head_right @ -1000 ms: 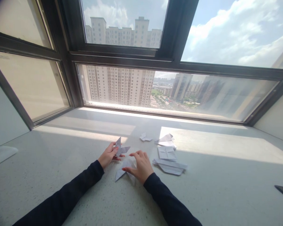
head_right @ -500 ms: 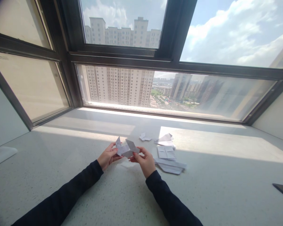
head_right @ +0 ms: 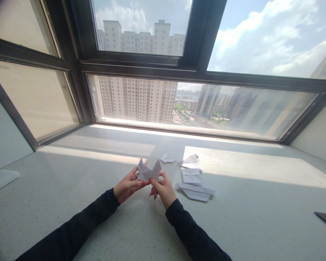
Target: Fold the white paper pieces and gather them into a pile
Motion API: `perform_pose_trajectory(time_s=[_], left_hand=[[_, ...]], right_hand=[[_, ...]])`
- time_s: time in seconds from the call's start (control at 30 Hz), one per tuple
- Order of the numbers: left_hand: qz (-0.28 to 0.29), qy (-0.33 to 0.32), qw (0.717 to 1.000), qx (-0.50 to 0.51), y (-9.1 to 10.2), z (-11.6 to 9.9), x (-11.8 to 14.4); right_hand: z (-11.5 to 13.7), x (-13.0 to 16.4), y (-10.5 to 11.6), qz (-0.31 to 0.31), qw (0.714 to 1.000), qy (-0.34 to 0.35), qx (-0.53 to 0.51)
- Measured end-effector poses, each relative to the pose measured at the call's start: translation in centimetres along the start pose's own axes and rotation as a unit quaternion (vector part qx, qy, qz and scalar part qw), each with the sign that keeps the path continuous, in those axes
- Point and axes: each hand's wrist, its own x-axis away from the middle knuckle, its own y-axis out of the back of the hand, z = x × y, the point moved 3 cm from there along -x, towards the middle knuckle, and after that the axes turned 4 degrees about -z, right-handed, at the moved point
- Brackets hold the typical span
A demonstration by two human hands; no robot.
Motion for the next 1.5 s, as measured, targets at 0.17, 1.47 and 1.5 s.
perform_pose_trajectory(time_s=[0.17,1.47,1.5], left_hand=[[-0.067,-0.03,0.995,-0.067,0.0,0.1,-0.1],[-0.261,-0.053,0.964,-0.014,3.7,-0.1,-1.2],[-0.262,-0.051,0.963,-0.015,3.7,-0.2,-1.2]], right_hand=[[0.3,0.5,-0.6,0.007,0.993,0.044,0.107],[0.2,-2.6,0.4,0.01,0.721,0.144,0.678],[0.1,-1.8,0.4,0.01,0.737,0.153,0.658]])
